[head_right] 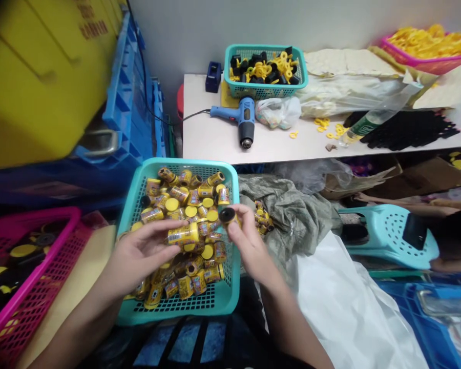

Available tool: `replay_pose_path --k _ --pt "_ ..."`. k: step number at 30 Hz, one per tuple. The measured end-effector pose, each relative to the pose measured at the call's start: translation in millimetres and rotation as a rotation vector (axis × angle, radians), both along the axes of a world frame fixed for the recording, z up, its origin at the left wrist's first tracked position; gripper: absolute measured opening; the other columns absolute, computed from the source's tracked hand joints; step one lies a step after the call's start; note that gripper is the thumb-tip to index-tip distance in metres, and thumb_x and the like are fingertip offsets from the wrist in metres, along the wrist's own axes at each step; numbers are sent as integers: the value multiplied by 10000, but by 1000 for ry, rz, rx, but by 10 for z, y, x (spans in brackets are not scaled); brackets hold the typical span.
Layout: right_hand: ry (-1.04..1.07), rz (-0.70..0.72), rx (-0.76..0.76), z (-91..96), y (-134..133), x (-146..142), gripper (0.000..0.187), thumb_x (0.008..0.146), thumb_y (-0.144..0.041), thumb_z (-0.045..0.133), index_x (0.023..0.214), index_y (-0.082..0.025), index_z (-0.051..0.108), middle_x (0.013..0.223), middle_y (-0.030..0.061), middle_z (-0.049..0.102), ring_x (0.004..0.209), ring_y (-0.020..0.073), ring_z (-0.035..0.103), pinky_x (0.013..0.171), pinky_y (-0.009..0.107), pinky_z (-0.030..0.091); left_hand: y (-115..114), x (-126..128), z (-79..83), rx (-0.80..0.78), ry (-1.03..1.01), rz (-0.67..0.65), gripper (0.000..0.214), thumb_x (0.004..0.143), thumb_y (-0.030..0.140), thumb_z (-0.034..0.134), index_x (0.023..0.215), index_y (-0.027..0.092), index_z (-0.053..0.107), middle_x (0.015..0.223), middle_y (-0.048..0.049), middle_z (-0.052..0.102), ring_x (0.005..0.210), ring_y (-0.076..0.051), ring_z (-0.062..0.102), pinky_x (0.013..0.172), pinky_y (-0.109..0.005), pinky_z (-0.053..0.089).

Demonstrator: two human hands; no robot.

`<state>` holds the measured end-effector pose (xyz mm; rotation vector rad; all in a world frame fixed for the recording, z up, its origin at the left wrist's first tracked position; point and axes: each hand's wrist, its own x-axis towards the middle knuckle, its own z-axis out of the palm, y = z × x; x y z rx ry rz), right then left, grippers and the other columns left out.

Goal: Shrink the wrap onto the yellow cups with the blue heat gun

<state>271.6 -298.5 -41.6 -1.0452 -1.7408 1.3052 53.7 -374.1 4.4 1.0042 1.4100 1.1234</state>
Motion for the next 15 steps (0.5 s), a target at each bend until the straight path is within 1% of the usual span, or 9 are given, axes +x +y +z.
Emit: replay_pose_path --k 2,4,6,8,10,11,13,14,15 --pt "16 3 6 -11 -40 -35 423 948 -507 431 1262 -227 471 1134 38 532 906 17 539 801 146 472 7 25 5 -7 -1 1 367 718 264 750 1070 170 706 1129 -98 729 906 -208 728 741 -306 622" --pt "-2 -48 96 -41 -59 -76 403 888 -466 562 1202 -213 543 1105 36 546 998 39 546 887 162 463 16 39 3 -12 -11 -5 365 715 262 754 1064 170 707 1166 -104 719 860 -191 731 733 -300 622" --pt "-25 -145 173 -122 -43 -112 427 817 -452 655 1137 -182 574 1065 44 559 1001 59 549 911 187 460 23 38 -3 -25 -15 -15 372 712 270 761 1065 170 704 1177 -107 715 838 -185 731 728 -301 622" --pt "-36 -293 149 -250 6 -152 489 759 -477 702 1094 -147 568 1052 58 564 978 74 549 901 205 461 25 19 -13 -19 3 -8 379 711 289 767 1065 173 698 1165 -103 718 824 -182 729 723 -300 620" --pt "-8 -428 74 -391 79 -210 539 783 -532 655 1117 -126 535 1090 76 560 976 81 545 898 217 464 20 -16 -29 2 63 4 372 730 319 755 1070 183 692 1148 -94 722 790 -172 723 687 -283 612" --pt "13 -460 44 -451 119 -245 552 819 -556 601 1150 -123 515 1125 84 554 994 82 544 911 222 465 16 -38 -40 13 112 9 365 749 338 740 1078 189 688 1142 -90 722 761 -164 717 654 -270 602" --pt "50 -448 24 -531 191 -318 557 895 -572 468 1231 -128 479 1209 92 530 1066 83 538 964 232 462 12 -89 -67 30 265 7 352 790 374 700 1098 204 681 1122 -82 723 675 -144 688 583 -256 574" --pt "59 -427 31 -546 217 -350 556 912 -571 432 1257 -136 474 1242 89 518 1110 84 530 1001 238 453 13 -116 -81 46 368 -2 345 806 386 682 1103 210 681 1093 -76 728 642 -141 670 572 -264 565" --pt "64 -404 42 -544 233 -375 554 911 -568 437 1267 -145 482 1257 82 514 1139 85 523 1030 241 442 19 -141 -97 70 479 -20 333 820 392 664 1103 218 684 1062 -69 733 646 -149 664 598 -287 571"
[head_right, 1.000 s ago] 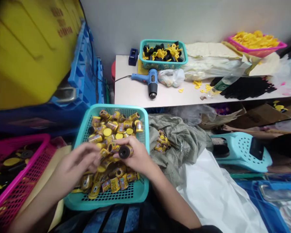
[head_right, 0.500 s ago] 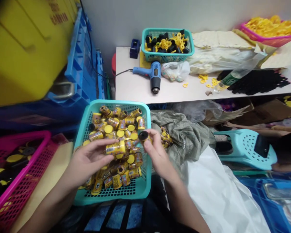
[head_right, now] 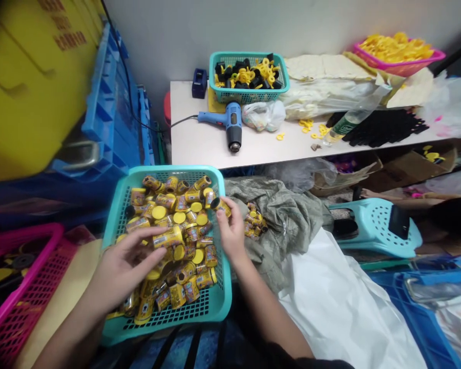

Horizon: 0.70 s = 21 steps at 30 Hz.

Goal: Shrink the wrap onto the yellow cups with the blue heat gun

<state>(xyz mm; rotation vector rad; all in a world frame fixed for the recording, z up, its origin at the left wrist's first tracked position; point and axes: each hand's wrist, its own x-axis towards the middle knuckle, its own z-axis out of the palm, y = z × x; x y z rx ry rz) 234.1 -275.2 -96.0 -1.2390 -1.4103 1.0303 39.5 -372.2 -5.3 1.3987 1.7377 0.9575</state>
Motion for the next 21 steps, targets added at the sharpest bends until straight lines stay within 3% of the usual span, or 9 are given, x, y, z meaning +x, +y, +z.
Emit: replay_pose_path --k 3,6,8,10,13,18,21 --pt "-36 42 37 88 -28 -15 529 844 -544 579 1209 -163 539 1198 58 545 1108 83 537 1021 245 441 38 -49 -32 82 289 -101 300 842 391 628 1096 250 704 1064 -59 736 909 -241 684 866 -443 562" --pt "-110 77 107 241 -140 32 470 755 -513 710 1049 -164 598 1057 33 591 1016 78 559 955 250 445 102 -10 -13 132 345 -106 352 833 420 633 1137 259 706 1252 -78 677 1200 -313 586 1070 -565 417" --pt "-99 154 189 343 -211 60 412 750 -479 729 991 -167 608 1014 24 602 1008 74 570 945 254 444 158 74 33 81 163 -64 423 850 446 614 1212 234 670 1271 -102 663 1157 -295 621 1020 -517 483" --pt "-64 225 273 424 -253 66 366 773 -441 719 996 -172 611 1013 28 608 1026 76 578 951 261 452 221 185 86 -14 -122 -62 471 857 458 611 1250 200 638 1164 -111 707 1013 -248 688 878 -409 577" --pt "-36 263 322 487 -263 59 350 796 -419 698 1025 -168 611 1033 45 611 1051 80 581 969 262 473 290 321 133 -52 -357 -61 439 787 429 704 1148 182 676 985 -73 739 879 -205 709 748 -309 604" --pt "118 364 160 494 -266 84 395 797 -398 695 1101 -163 603 1133 54 592 1113 64 574 1026 218 503 254 336 124 42 -382 -29 307 732 289 750 1020 194 700 938 -38 734 806 -163 706 674 -246 595" --pt "246 427 -14 517 -279 77 470 801 -443 682 1156 -156 569 1141 66 595 1029 52 608 937 176 539 206 299 126 47 -424 -27 292 716 233 753 997 192 684 899 -23 739 708 -130 699 611 -209 577"
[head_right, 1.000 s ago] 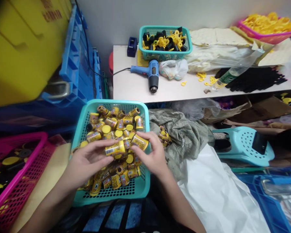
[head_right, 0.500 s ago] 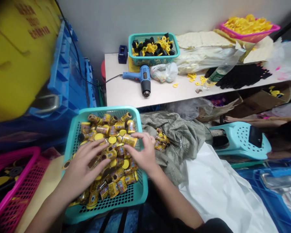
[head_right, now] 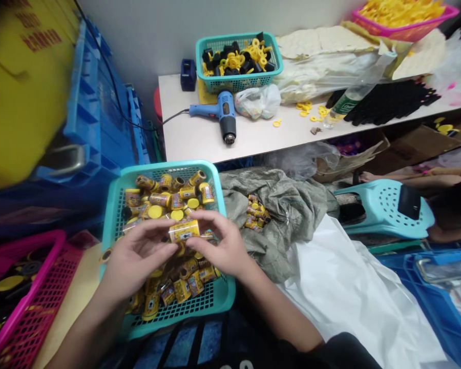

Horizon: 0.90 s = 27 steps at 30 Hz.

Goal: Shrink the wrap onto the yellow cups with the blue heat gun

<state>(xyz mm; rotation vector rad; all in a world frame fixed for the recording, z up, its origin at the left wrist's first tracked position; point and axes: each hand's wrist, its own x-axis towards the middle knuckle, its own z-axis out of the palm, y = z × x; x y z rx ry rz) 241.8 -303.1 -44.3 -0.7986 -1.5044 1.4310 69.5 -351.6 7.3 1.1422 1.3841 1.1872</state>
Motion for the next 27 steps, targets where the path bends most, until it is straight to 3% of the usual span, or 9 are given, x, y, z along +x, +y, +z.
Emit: replay_pose_path --k 3,6,9,16,19,23,27 --pt "70 86 -196 52 10 -34 561 750 -572 691 1048 -118 549 946 62 627 774 35 611 693 127 533 -11 -8 17 -94 -80 -25 288 715 275 772 952 179 640 770 -10 737 607 -124 689 543 -198 564" --pt "70 181 -376 90 25 -64 704 677 -743 651 907 -100 481 751 26 566 540 18 498 486 133 441 12 4 24 -237 -204 -72 354 716 413 784 863 179 563 600 8 700 456 -121 635 417 -182 506" --pt "66 199 -448 85 16 -68 756 666 -813 597 870 -103 432 703 5 511 525 22 483 478 156 453 37 10 22 -289 -279 -86 432 687 480 806 811 179 522 597 -8 709 429 -111 619 392 -162 478" --pt "86 240 -371 69 -2 -41 622 849 -704 472 898 -84 479 765 34 558 583 14 522 531 127 464 35 1 -4 -333 -375 -92 429 708 493 796 808 169 533 604 2 700 434 -90 616 405 -142 487" --pt "148 232 -319 99 23 -18 557 852 -621 539 1056 -104 500 939 53 597 691 11 568 619 128 519 14 2 -27 -164 -231 -49 351 710 378 814 903 167 610 717 -14 739 564 -129 694 500 -188 572" --pt "176 199 -163 113 41 46 467 828 -345 661 1214 -151 484 1075 46 596 952 -7 598 859 69 519 -35 16 -14 168 42 12 313 740 169 776 1034 208 676 1081 -50 746 962 -184 729 757 -231 625" --pt "172 220 -21 82 22 92 444 838 -216 632 1255 -187 485 1206 41 563 1061 2 588 974 104 512 -73 21 2 252 70 -14 450 793 98 719 1192 279 621 1152 -22 729 1039 -164 709 780 -203 618"
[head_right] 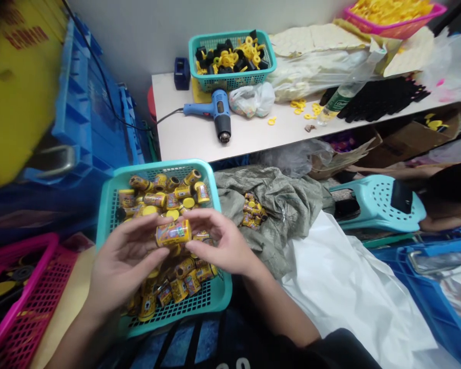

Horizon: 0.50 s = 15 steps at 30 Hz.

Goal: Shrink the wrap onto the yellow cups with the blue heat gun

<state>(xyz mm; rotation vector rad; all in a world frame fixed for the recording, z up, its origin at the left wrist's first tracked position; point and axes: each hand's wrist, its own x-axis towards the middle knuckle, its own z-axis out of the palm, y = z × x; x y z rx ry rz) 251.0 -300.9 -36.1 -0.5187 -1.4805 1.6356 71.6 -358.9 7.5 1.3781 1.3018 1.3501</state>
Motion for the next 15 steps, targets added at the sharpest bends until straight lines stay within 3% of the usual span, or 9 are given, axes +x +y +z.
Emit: replay_pose_path --k 5,9,12,13,15 --pt "-16 -42 62 -33 -16 -5 449 829 -163 624 1263 -205 514 1275 43 522 1222 40 536 1073 152 492 -23 -6 -70 80 72 0 526 810 63 700 1260 307 580 1211 -15 705 1130 -163 670 853 -210 602" --pt "53 -90 141 -43 -10 -48 436 793 -79 637 1195 -229 557 1233 7 535 1238 13 520 1081 109 478 -38 1 -130 143 149 -24 565 841 38 647 1307 340 548 1249 5 684 1163 -142 647 929 -225 575" --pt "101 -90 135 -45 -9 -81 525 796 -44 615 1258 -262 496 1239 -6 538 1208 -9 539 1065 88 486 -18 -89 -113 128 265 -33 591 832 87 673 1351 326 523 1360 -21 618 1224 -175 607 1015 -297 537" --pt "111 -92 127 -45 -8 -87 542 797 -40 612 1271 -264 475 1239 -7 541 1201 -14 544 1061 84 488 0 -160 -93 130 298 7 583 825 112 688 1351 308 529 1385 -34 598 1239 -193 596 1034 -323 524" --pt "119 -97 124 -45 -6 -88 537 799 -42 608 1268 -251 453 1234 -3 548 1191 -14 551 1041 78 501 59 -371 -48 151 350 209 512 824 179 700 1312 259 567 1361 -53 613 1222 -218 602 1027 -357 523"
